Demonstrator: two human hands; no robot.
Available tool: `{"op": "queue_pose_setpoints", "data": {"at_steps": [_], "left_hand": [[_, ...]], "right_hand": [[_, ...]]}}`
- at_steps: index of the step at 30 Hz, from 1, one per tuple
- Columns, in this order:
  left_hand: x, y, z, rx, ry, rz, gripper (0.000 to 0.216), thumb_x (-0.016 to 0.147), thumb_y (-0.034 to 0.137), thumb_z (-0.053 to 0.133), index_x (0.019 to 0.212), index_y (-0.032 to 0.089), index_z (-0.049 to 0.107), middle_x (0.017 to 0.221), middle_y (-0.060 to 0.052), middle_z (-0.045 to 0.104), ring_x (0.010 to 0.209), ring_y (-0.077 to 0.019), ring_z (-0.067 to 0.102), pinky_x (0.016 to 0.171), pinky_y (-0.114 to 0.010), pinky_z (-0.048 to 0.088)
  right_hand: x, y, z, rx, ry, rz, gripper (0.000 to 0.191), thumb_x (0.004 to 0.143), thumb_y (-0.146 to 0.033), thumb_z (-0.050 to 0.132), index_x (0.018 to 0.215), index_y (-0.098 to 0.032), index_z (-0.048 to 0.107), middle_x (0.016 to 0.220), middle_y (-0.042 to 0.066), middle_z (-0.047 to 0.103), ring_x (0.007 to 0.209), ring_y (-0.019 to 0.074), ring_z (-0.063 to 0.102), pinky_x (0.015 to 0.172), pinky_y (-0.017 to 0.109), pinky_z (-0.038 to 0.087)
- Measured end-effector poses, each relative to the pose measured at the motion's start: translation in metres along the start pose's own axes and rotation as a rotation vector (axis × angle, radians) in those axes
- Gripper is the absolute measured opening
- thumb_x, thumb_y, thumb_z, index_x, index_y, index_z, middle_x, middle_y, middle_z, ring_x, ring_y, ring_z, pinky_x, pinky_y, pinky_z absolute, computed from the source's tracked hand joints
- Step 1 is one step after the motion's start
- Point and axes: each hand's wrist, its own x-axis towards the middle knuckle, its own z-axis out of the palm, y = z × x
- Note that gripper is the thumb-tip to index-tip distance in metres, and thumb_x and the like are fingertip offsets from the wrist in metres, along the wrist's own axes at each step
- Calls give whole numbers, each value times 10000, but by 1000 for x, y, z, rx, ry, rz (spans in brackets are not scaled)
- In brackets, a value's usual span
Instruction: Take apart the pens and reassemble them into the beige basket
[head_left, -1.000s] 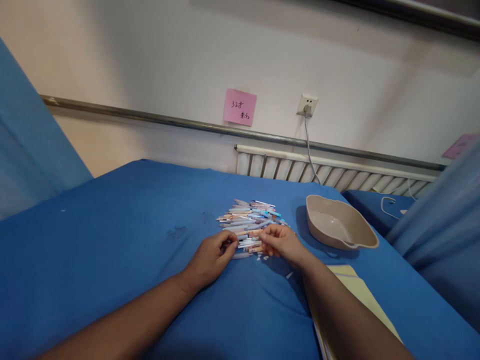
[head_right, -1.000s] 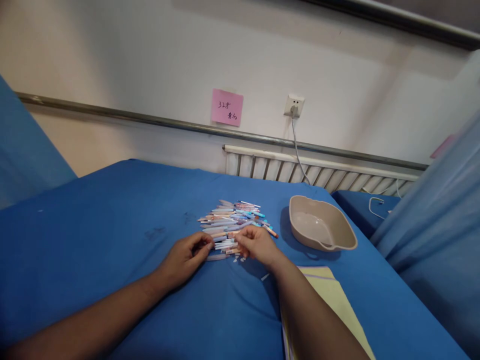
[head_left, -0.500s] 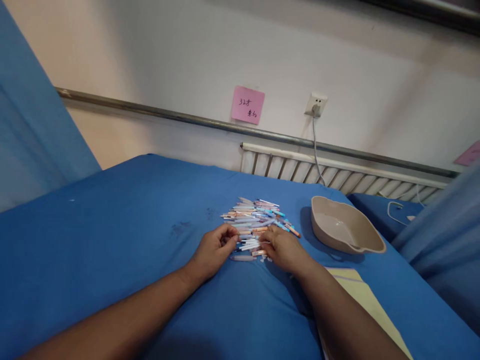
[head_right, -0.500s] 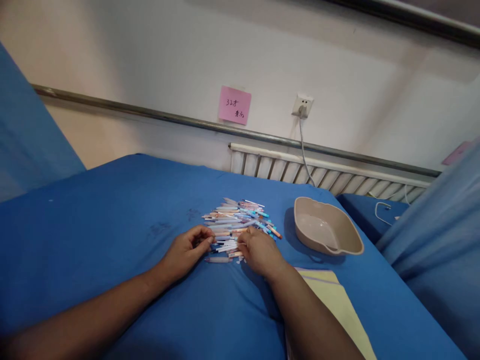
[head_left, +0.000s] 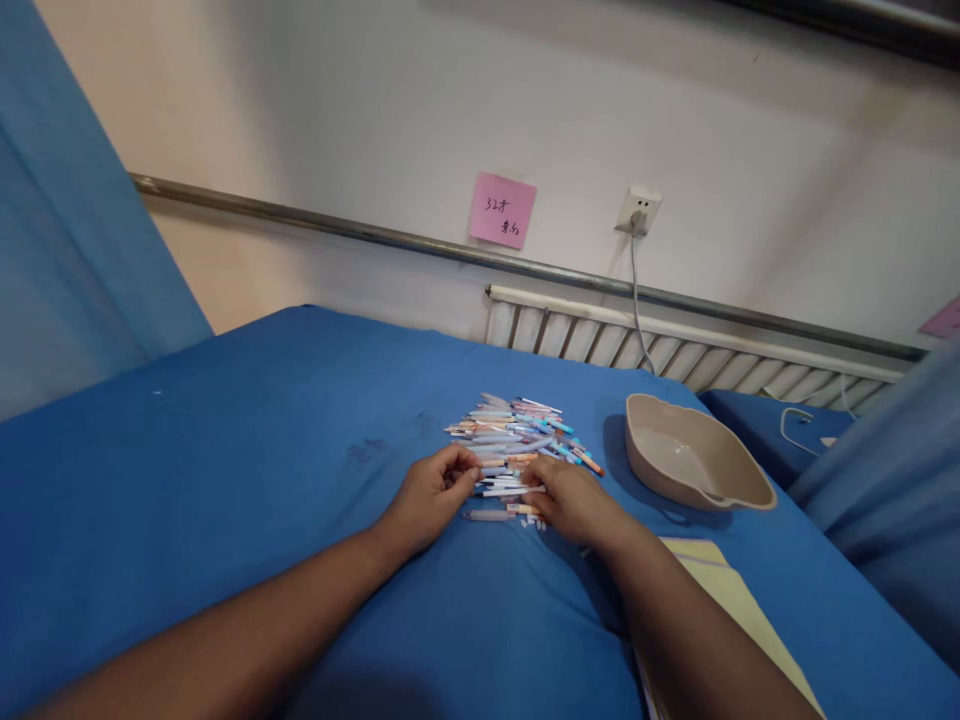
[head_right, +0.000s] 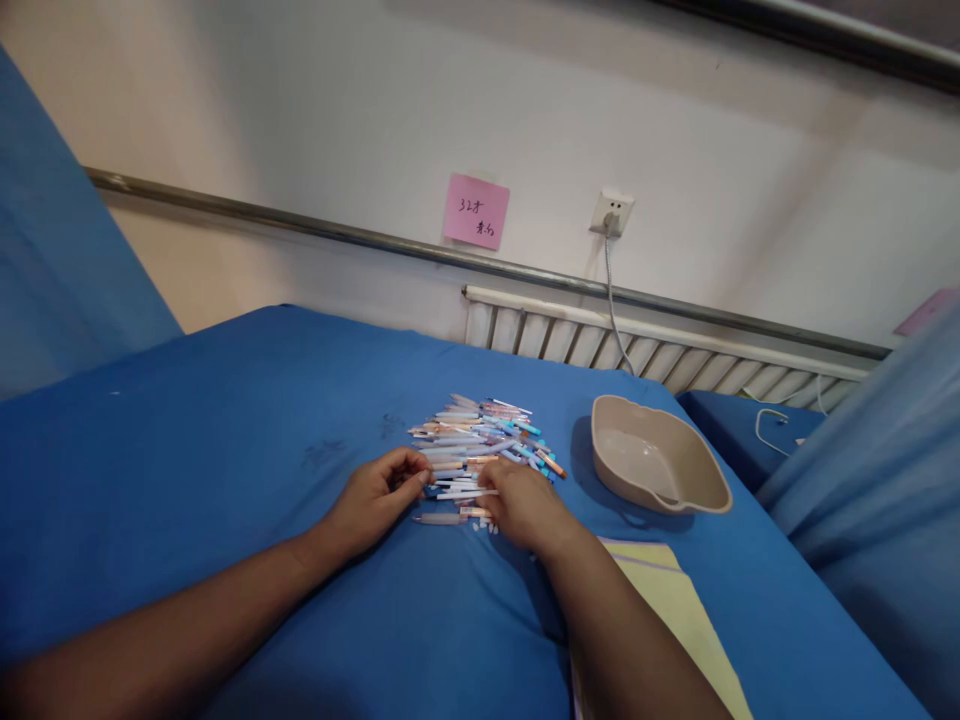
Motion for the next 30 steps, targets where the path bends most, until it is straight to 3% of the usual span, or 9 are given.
{"op": "queue_pose_setpoints", "data": {"at_steps": [4,12,18,24,30], "left_hand": [[0,1,0,13,-5,-2,152,769,315,534,781,168,572,669,22,560,612,-120,521,570,-217,424],[2,-3,-4,1,28,-7,156,763,313,537,795,166,580,671,21,572,595,-117,525,568,-218,429],[5,-1,-8,10,80,-13,153,750,309,543,799,168,577,683,19,573,611,-120,529,577,-219,427],[5,-4,-8,4,42,-25,148,758,309,530,796,172,572,684,24,565,593,-116,522,578,-223,426],[5,-2,-10,38,71,-30,160,747,319,537,797,172,577,701,15,586,622,-126,535,596,-230,431]], "right_hand": [[1,5,3,19,17,-52,135,806,-208,564,939,-202,585,993,46,613,865,162,552,747,247,370],[3,13,8,127,85,-58,9,773,-191,600,779,-196,605,842,21,619,793,146,552,695,229,374],[3,23,10,280,133,-45,138,825,-282,558,745,-193,627,726,3,600,680,125,538,616,217,370],[3,22,9,317,136,-59,201,845,-304,517,742,-194,650,730,10,620,690,131,547,632,231,379],[7,28,16,701,194,181,268,797,-434,533,735,-191,626,487,-39,520,413,103,450,425,213,340]]}}
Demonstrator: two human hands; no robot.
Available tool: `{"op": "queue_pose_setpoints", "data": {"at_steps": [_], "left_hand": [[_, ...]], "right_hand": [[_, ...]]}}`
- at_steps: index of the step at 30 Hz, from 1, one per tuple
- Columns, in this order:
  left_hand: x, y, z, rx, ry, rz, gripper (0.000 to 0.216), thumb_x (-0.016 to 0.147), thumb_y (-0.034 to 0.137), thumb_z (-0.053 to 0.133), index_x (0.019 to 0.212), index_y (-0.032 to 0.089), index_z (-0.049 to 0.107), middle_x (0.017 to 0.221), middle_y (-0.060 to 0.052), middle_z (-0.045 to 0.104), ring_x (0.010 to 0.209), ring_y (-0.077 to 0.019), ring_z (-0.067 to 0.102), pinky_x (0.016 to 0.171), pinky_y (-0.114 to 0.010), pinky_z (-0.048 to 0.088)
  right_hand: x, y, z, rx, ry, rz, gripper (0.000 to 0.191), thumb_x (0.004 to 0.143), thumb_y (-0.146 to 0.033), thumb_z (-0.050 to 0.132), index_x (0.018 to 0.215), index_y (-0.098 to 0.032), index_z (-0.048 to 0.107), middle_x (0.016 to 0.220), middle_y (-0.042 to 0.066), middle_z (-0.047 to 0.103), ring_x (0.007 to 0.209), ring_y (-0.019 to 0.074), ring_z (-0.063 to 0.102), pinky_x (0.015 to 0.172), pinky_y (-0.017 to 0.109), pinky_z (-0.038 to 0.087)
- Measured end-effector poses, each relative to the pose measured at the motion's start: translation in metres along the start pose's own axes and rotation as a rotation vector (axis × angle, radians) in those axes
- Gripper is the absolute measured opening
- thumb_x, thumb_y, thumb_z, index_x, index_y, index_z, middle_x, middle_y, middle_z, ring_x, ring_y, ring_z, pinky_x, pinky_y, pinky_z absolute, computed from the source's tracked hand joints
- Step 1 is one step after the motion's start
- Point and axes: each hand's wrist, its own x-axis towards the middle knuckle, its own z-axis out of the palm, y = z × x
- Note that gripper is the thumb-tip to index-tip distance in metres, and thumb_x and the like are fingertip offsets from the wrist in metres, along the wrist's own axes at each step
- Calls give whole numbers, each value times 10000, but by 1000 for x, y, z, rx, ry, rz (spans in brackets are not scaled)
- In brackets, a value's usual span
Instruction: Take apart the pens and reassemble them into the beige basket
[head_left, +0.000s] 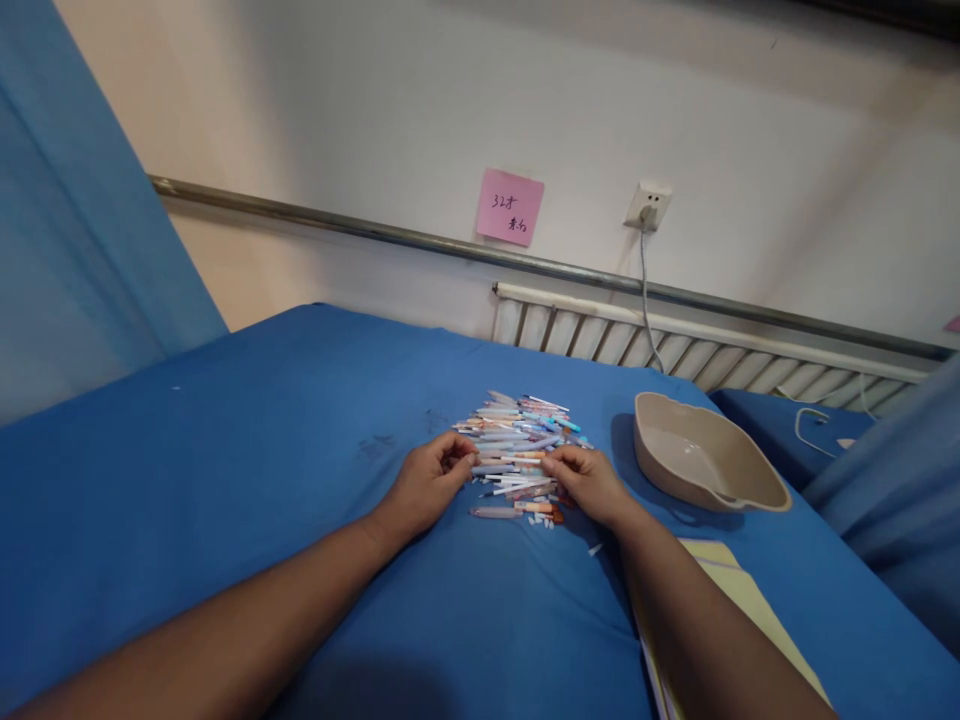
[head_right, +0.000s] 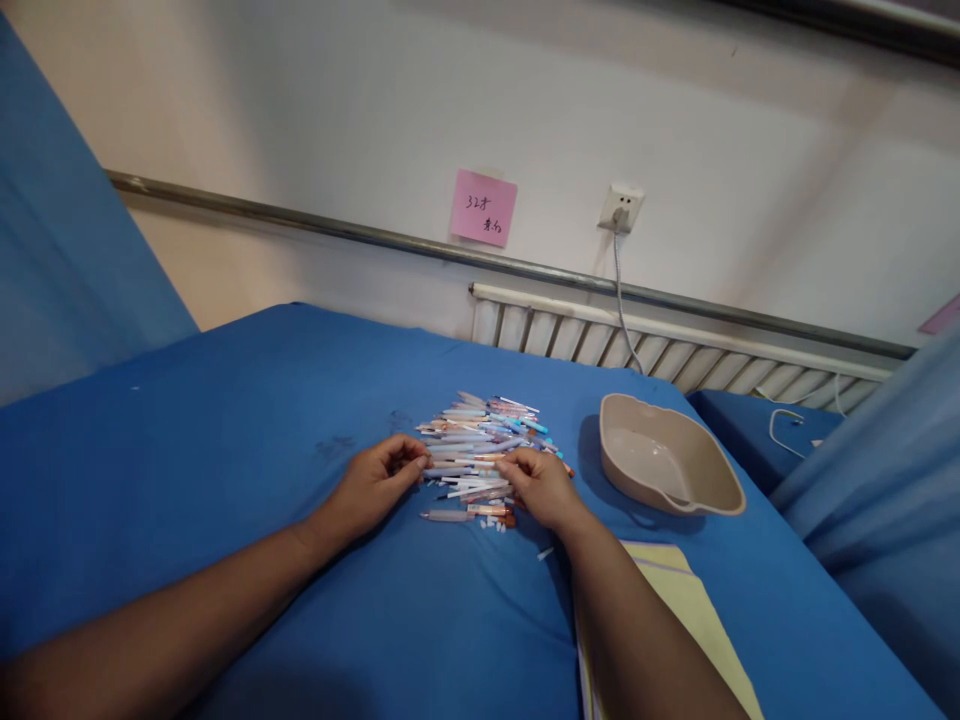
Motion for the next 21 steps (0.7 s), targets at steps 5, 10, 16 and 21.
{"op": "queue_pose_setpoints", "data": {"at_steps": [5,10,16,21], "left_hand": [[0,3,-2,66,7,17,170,768,325,523,820,175,585,731,13,603,652,-131,547,631,-241,442],[-1,1,-2,145,-27,33,182,792,312,497,870,181,594,756,8,619,659,-135,551,619,-241,442],[-1,-4,-3,257,-5,113,180,795,266,502,907,189,619,874,-18,652,813,-176,585,762,-304,456],[0,-8,-4,397,-55,273,239,800,228,515,1003,197,637,1060,-58,638,1046,-220,524,940,-372,389]], "right_hand": [[4,-4,-5,235,206,73,326,668,-504,651,694,-180,629,464,-43,517,380,85,436,380,193,309],[4,-6,-8,354,304,112,347,627,-495,694,721,-165,639,485,-42,517,399,75,411,380,187,303],[6,1,-11,543,314,58,287,667,-425,702,776,-168,637,562,-37,533,469,69,413,447,189,320],[7,0,-14,640,337,76,293,654,-439,708,713,-176,595,584,-30,533,480,81,423,458,206,329]]}}
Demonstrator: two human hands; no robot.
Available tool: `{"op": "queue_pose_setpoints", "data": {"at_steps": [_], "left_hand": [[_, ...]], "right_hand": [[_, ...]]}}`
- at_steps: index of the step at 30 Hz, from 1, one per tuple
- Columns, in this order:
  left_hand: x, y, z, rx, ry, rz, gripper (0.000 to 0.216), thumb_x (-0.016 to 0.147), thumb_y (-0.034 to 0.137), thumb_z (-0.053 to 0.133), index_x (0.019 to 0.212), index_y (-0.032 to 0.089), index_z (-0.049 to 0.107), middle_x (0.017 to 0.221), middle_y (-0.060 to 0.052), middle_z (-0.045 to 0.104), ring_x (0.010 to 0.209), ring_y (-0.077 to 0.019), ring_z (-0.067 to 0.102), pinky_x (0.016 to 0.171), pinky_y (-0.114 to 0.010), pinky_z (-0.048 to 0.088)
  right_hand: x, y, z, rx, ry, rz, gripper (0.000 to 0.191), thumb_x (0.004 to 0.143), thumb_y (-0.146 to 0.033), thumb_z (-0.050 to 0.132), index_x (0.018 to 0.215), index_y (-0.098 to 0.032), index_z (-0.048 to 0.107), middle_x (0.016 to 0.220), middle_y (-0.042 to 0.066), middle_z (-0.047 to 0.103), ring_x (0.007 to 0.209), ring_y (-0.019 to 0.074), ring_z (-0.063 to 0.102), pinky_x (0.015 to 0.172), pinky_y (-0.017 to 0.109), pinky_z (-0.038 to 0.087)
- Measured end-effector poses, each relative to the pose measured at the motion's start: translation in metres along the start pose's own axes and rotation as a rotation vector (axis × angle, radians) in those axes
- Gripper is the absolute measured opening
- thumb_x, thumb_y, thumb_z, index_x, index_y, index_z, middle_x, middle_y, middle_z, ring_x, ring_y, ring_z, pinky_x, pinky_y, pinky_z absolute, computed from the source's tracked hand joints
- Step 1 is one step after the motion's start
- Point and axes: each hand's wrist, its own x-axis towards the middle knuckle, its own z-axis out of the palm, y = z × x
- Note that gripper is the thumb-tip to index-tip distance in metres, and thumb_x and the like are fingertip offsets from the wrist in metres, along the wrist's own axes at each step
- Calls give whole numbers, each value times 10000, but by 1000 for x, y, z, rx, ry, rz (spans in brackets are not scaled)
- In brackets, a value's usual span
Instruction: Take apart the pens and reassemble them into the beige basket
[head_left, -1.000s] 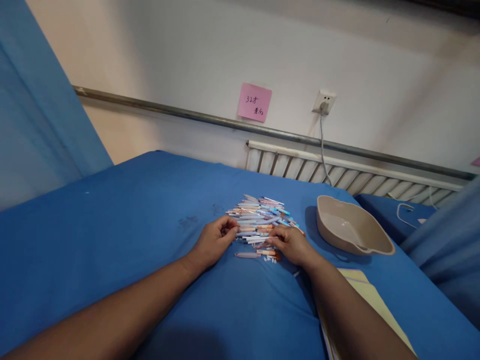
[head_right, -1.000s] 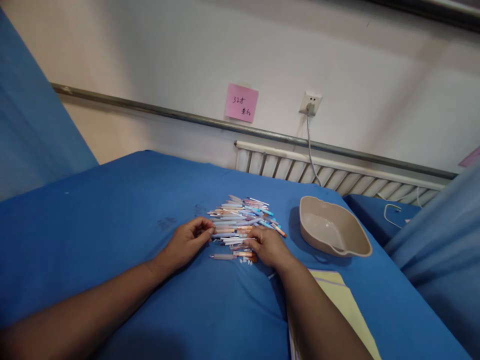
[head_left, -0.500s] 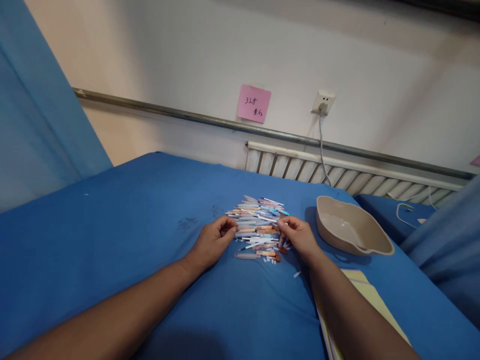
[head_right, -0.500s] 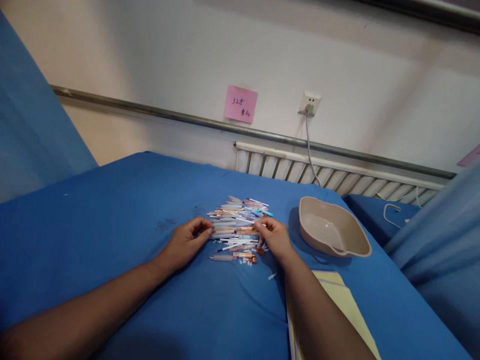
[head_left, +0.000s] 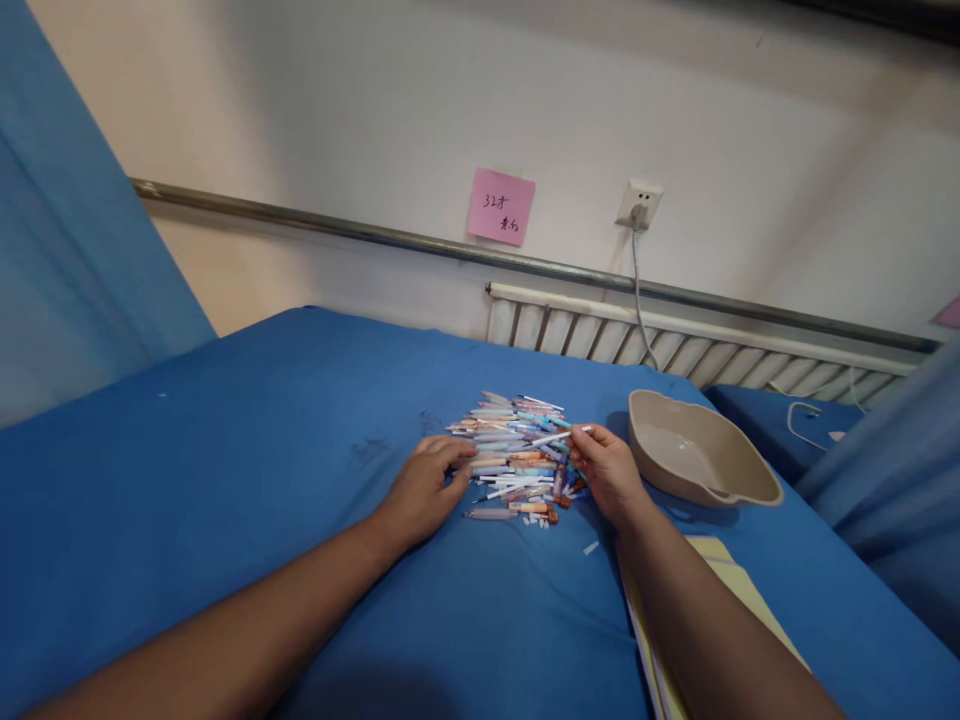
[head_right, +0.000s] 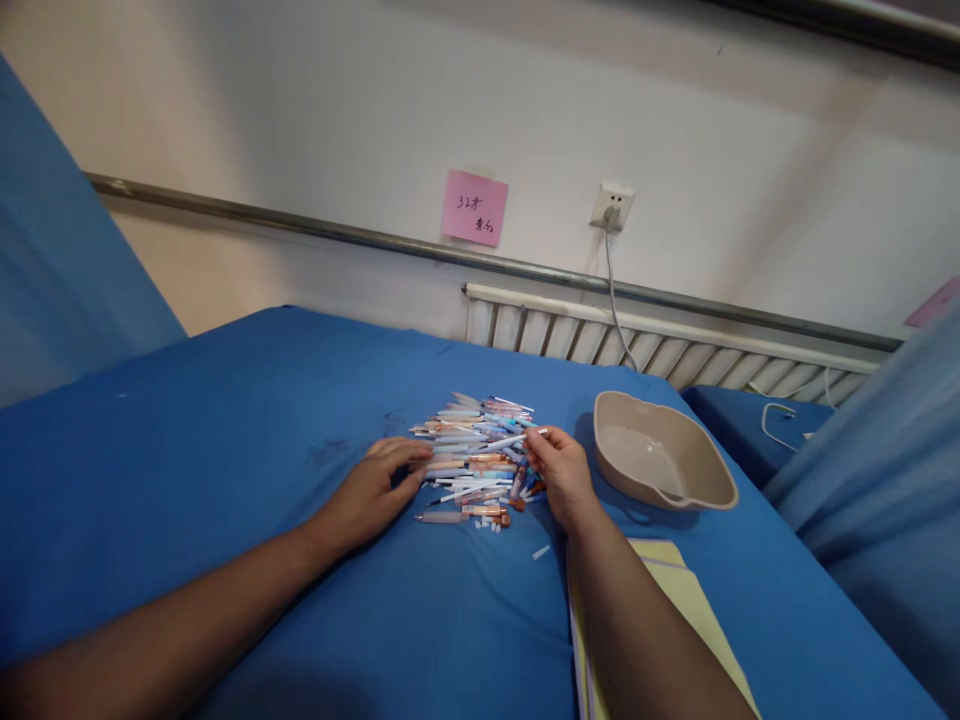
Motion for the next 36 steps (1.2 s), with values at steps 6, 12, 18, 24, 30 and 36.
{"op": "queue_pose_setpoints", "data": {"at_steps": [6,12,18,24,30,36], "left_hand": [[-3,1,-1,78,-137,105,253,810,202,503,1022,221,639,1189,-66,578,1132,-233,478,988,-396,349],[-3,10,-5,50,-165,124,168,824,208,484,872,203,645,1065,-65,616,994,-214,535,915,-368,387],[-1,17,-9,33,-182,129,192,852,238,443,874,194,629,939,-67,631,896,-203,536,837,-337,403],[-1,18,-8,-31,-156,39,226,859,283,438,982,204,611,958,-61,629,891,-197,542,801,-309,414],[0,7,-6,41,-207,18,261,809,293,516,1033,225,631,979,-56,652,912,-219,549,815,-326,401],[2,4,-7,72,-197,17,228,800,273,517,984,234,645,913,-41,665,852,-208,570,766,-296,399]], "right_hand": [[2,0,0,36,22,4,320,659,-466,694,683,-175,562,600,-21,521,492,87,426,450,207,325],[5,3,-4,-4,53,2,339,665,-499,672,684,-185,547,575,-21,519,480,96,421,445,215,324],[5,5,-5,-31,63,-1,340,674,-498,668,686,-181,545,575,-24,525,476,92,418,450,211,322],[5,6,-4,-123,76,-19,353,675,-518,657,671,-178,560,563,-21,528,477,92,423,450,208,319],[3,5,-1,-172,74,-21,354,676,-522,650,652,-178,566,541,-27,522,467,89,413,442,206,309],[3,6,-1,-191,72,-14,343,680,-504,652,627,-177,562,511,-40,506,440,78,387,435,202,302]]}}
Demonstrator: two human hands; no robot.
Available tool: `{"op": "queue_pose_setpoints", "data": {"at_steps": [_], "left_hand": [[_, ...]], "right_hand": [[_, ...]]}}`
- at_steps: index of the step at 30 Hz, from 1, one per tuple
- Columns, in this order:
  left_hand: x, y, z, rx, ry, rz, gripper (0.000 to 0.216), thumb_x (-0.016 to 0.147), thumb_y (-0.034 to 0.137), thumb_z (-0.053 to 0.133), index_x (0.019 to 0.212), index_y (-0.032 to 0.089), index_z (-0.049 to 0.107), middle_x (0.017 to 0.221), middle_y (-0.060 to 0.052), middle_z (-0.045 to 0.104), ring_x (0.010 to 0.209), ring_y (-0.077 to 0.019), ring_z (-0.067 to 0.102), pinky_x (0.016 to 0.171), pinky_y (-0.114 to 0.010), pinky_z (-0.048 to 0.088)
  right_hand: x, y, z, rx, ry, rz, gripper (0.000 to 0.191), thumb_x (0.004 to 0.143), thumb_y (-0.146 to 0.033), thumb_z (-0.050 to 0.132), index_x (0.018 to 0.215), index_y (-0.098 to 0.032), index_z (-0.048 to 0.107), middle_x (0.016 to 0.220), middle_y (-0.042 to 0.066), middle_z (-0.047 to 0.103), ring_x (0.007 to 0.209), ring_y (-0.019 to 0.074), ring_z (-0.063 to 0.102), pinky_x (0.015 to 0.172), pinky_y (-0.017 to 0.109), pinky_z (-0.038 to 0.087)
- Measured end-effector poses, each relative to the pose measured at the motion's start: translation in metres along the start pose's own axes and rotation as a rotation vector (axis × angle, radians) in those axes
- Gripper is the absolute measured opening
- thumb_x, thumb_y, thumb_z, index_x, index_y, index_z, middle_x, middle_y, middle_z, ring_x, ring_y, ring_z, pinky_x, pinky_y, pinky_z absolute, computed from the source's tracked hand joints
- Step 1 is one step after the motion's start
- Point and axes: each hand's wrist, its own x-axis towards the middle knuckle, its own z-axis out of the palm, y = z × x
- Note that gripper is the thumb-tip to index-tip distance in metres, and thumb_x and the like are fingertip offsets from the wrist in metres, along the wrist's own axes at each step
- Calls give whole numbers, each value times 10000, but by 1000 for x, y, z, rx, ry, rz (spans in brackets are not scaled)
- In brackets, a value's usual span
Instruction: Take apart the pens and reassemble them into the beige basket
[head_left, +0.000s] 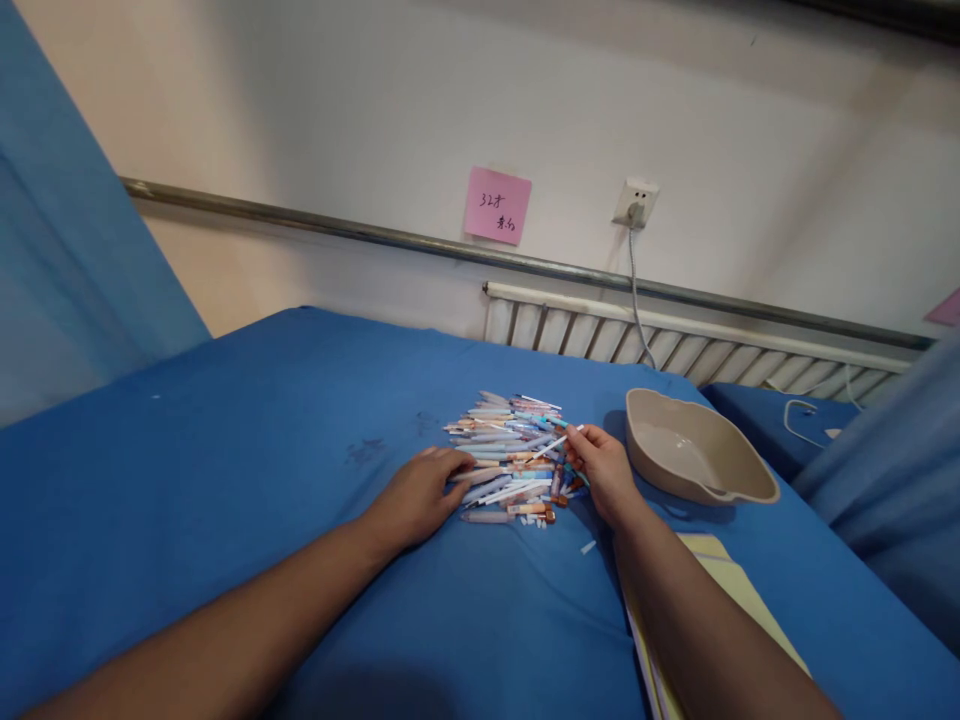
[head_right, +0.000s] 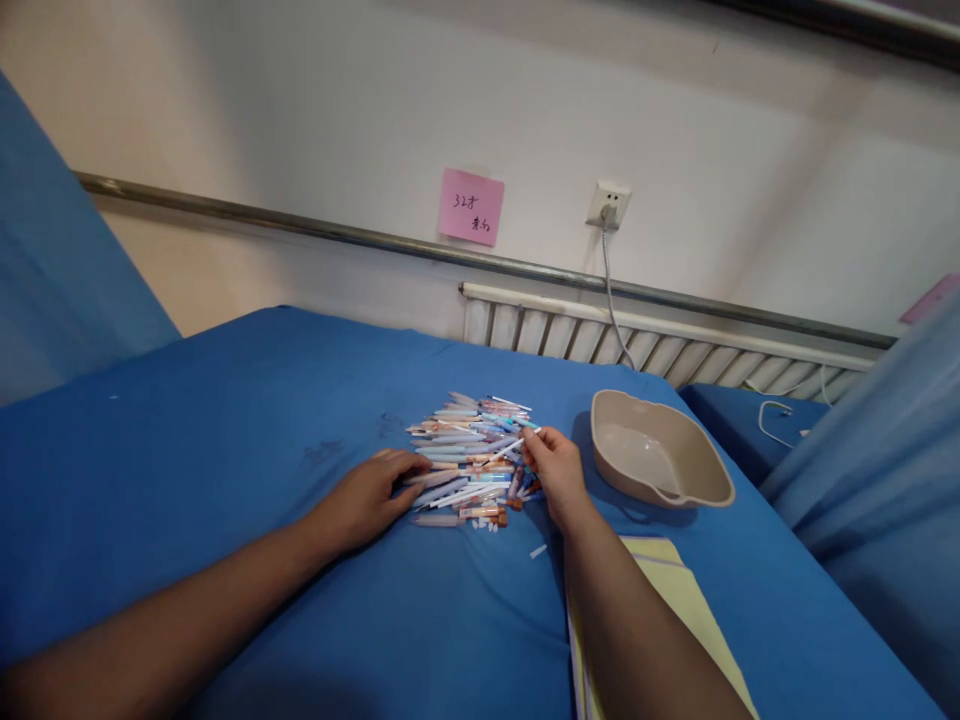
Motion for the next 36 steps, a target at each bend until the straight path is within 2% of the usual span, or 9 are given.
{"op": "queue_pose_setpoints", "data": {"at_steps": [8,14,20,24,27,30,33,36], "left_hand": [[0,-8,-2,72,-11,-64,211,791,265,542,984,234,622,937,-37,646,889,-217,556,758,-299,402],[2,-14,-3,122,57,-61,203,801,267,546,989,217,605,942,-43,635,894,-211,549,779,-303,406],[4,-17,-2,130,51,-73,213,810,263,543,1006,209,605,962,-39,639,908,-203,551,811,-316,418],[1,-6,-6,87,61,63,249,877,298,462,1076,220,590,1080,-44,625,1021,-201,517,914,-342,389],[-2,7,-5,74,-41,195,283,879,300,471,1141,251,567,1192,-26,587,1144,-217,449,989,-376,332],[-6,17,-1,83,-161,267,328,889,271,457,1206,314,529,1253,9,561,1208,-242,393,1010,-420,297],[-7,21,0,70,-212,314,315,911,228,403,1159,324,573,1212,23,593,1178,-226,417,996,-398,312],[-7,20,-5,68,-209,341,254,901,228,425,1003,275,653,1126,9,632,1124,-209,452,982,-363,327]], "right_hand": [[-4,-3,1,-18,-7,-29,332,706,-482,644,619,-172,561,503,-39,498,451,79,391,449,200,304],[-3,-1,0,-20,1,-25,338,696,-487,652,618,-169,566,498,-45,505,432,65,389,434,189,304],[-3,-1,0,-39,-2,-26,336,695,-490,648,616,-174,565,506,-40,506,438,74,388,425,199,307],[-4,-2,1,-34,-4,-30,335,695,-488,646,607,-177,560,500,-42,500,441,77,384,438,209,296],[-4,-3,2,-26,-4,-36,344,687,-493,650,594,-177,550,499,-44,499,446,79,380,446,213,287],[-4,-2,3,-24,-11,-48,345,690,-490,650,594,-174,549,495,-46,491,446,77,375,451,211,286],[-3,-1,3,-25,-13,-52,344,694,-490,648,601,-174,550,500,-44,491,443,76,377,447,209,289],[-3,0,3,-25,-14,-56,353,691,-502,647,603,-175,546,505,-36,493,442,78,381,440,209,295]]}}
